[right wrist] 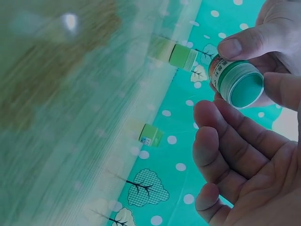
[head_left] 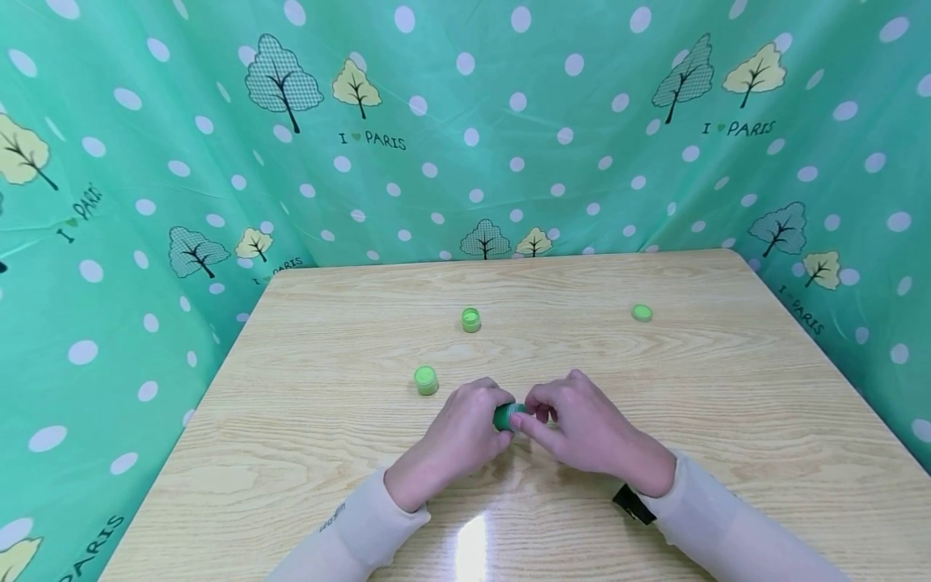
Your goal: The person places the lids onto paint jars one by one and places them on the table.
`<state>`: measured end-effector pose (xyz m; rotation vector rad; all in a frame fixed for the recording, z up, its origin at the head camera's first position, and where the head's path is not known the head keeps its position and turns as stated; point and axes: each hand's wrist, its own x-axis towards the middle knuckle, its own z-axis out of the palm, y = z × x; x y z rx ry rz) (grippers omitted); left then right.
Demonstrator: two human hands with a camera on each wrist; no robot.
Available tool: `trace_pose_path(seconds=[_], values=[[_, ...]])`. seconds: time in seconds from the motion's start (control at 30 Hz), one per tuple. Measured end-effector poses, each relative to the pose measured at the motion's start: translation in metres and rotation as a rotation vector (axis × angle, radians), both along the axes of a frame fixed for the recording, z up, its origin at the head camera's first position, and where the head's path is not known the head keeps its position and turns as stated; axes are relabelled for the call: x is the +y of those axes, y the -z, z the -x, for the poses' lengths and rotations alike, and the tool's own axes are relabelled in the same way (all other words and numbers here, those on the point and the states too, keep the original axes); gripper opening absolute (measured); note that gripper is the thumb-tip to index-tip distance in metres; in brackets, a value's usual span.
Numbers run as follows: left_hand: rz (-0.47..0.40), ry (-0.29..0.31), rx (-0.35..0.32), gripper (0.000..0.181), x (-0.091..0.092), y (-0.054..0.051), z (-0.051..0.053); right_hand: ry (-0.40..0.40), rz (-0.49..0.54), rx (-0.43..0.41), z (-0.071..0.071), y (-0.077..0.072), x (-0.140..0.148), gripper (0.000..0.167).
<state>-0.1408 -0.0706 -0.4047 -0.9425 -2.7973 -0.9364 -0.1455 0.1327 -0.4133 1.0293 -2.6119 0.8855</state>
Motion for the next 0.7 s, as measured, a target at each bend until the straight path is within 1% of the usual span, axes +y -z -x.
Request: trace_pose_path(seconds=[0.23,0.4,0.5,0.63,0.7], values=[[0.005,0.005,-0.003,0.018,0.0003,0.0,-0.0006,-0.032,0.031,-0.028,0.0008,0.0019,-0.0001,0.032],[0.008,0.003,-0.005,0.018,0.0006,-0.0004,-0.0008,-0.024,0.035,-0.047,0.001,0.0015,0.0001,0.033],[0.008,0.002,-0.003,0.018,0.0007,-0.0003,-0.0006,-0.003,0.026,-0.037,0.0005,0.0004,0.0002,0.029],[0.009,0.0,0.004,0.015,0.001,0.0,-0.0005,0.032,0.016,0.003,-0.0005,-0.0016,0.0007,0.021],[0.012,-0.003,0.005,0.015,0.0012,0.0001,-0.0005,0.044,0.014,0.02,-0.0012,-0.0024,0.0013,0.024]])
